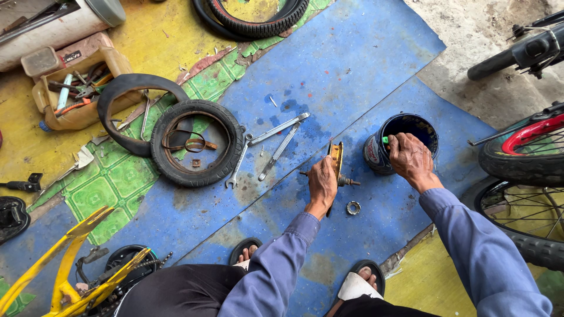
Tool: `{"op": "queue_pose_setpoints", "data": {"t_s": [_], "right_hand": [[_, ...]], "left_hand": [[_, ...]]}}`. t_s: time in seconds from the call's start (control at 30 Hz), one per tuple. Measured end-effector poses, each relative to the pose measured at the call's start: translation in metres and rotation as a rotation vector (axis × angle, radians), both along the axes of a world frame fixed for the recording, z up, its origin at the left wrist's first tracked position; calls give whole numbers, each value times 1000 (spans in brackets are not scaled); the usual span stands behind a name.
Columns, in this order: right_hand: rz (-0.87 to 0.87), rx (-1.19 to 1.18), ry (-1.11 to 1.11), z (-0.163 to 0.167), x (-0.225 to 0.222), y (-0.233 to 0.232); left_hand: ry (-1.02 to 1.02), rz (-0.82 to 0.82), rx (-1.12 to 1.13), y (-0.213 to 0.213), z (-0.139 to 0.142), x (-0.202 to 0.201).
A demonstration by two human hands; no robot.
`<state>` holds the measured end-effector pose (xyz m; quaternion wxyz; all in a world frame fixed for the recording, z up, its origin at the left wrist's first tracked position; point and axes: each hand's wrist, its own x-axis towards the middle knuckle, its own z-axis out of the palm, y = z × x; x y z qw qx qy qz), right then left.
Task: The person sits on the workshop floor and works on a small bicycle wheel, pulling the hub and axle assembly out of the rim by hand and dipping parts into a bucket. They then take an inner tube from a pile of tubes and press and seat it inside a tire on the floor.
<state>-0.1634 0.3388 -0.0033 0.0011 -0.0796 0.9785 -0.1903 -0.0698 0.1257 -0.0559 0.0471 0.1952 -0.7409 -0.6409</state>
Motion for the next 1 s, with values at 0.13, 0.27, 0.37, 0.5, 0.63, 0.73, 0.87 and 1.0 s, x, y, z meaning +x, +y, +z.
{"op": "queue_pose_setpoints", "data": {"t_s": [0.13,0.27,0.37,0.5,0.63,0.73,0.87,1.0], "right_hand": [[-5,-3,-9,-1,0,0],[1,-1,6,-2,1,1],[6,5,9,-3,1,1],[2,4,3,-2,0,1],[-4,0,8,-2,0,1],[-11,-6,-13,-2,0,1],[0,-5,7,-2,1,1],[-5,0,2,-1,1,1]], "left_hand": [[20,3,-13,1,-3,0],[40,-4,-34,1,-4,0],[6,-3,-45,1,-3,-1],[12,5,-52,0,0,-1],[-5,9,-33,-2,3,-1],[8,8,-60,-3,6,-1],[-67,-5,71,-4,10,-2],[-62,-6,52,-6,9,-3]]}}
